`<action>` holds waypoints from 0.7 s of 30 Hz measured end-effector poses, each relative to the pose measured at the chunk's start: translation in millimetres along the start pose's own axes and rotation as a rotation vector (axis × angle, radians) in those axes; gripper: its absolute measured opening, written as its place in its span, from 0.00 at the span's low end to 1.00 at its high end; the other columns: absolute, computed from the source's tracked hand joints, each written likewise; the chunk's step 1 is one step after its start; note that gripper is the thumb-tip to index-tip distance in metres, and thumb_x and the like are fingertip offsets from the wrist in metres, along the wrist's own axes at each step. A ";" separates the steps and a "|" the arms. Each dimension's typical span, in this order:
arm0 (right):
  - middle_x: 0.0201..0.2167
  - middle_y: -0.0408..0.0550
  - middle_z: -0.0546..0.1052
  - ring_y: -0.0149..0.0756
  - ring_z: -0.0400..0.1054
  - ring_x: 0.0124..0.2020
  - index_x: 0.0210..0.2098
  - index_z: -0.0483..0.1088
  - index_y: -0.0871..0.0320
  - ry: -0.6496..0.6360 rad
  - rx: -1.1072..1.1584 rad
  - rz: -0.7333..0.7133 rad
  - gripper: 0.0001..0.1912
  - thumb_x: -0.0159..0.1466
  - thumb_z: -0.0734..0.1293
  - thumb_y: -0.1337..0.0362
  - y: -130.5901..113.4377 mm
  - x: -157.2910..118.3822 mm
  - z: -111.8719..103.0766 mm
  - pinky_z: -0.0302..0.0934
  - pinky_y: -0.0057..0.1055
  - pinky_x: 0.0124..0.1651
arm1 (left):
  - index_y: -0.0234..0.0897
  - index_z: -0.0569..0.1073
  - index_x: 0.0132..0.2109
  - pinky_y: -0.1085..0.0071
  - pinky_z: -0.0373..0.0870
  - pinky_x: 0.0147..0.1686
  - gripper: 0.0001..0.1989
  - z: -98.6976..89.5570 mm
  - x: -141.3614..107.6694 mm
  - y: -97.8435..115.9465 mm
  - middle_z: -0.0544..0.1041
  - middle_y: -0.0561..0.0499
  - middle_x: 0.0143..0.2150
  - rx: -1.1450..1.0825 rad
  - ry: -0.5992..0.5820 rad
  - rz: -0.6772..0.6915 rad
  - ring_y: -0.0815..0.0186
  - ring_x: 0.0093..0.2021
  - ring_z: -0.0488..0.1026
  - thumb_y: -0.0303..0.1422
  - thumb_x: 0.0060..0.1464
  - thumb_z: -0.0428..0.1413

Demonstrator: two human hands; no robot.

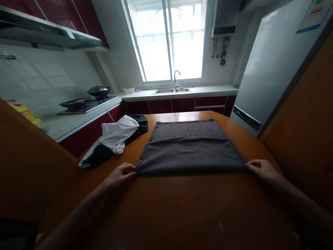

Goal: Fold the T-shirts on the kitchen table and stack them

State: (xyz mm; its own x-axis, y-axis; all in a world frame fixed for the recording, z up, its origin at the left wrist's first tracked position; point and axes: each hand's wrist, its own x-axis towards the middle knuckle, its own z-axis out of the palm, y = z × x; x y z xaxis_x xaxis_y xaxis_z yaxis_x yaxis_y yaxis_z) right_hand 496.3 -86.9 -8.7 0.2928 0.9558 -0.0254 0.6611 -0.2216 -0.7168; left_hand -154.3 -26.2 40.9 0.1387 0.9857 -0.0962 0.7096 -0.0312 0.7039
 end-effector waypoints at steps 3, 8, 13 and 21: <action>0.38 0.59 0.81 0.53 0.75 0.41 0.35 0.80 0.59 0.219 -0.201 -0.133 0.21 0.58 0.65 0.48 -15.7 7.5 3.0 0.68 0.45 0.44 | 0.34 0.78 0.47 0.55 0.75 0.48 0.37 -6.9 14.7 5.5 0.80 0.40 0.45 0.128 0.088 0.027 0.49 0.45 0.78 0.62 0.41 0.59; 0.56 0.60 0.74 0.51 0.66 0.58 0.54 0.74 0.61 0.234 -0.301 -0.518 0.24 0.69 0.57 0.53 -109.7 29.2 57.8 0.60 0.46 0.60 | 0.33 0.71 0.60 0.54 0.65 0.62 0.28 48.2 60.1 85.5 0.74 0.39 0.60 0.306 0.241 0.425 0.52 0.61 0.70 0.48 0.62 0.49; 0.73 0.58 0.51 0.48 0.43 0.73 0.69 0.57 0.64 -0.031 -0.486 -0.550 0.30 0.72 0.54 0.57 -191.1 50.8 137.5 0.43 0.50 0.70 | 0.35 0.61 0.69 0.47 0.51 0.68 0.28 148.2 112.8 159.0 0.56 0.40 0.73 0.547 0.071 0.547 0.51 0.73 0.52 0.42 0.68 0.45; 0.74 0.56 0.46 0.44 0.36 0.75 0.72 0.51 0.64 -0.170 -0.529 -0.454 0.34 0.73 0.51 0.51 -184.1 63.1 166.0 0.35 0.53 0.72 | 0.38 0.58 0.71 0.45 0.45 0.69 0.33 176.3 130.8 146.3 0.50 0.43 0.75 0.642 0.052 0.471 0.53 0.75 0.44 0.51 0.68 0.41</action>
State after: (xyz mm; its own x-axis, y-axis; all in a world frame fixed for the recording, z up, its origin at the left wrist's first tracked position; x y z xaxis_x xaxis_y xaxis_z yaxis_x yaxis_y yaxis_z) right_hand 278.5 46.3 6.0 -0.1734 0.9832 0.0563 0.9511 0.1820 -0.2496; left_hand 89.5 69.0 7.2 0.5015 0.8513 0.1544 0.8460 -0.5198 0.1185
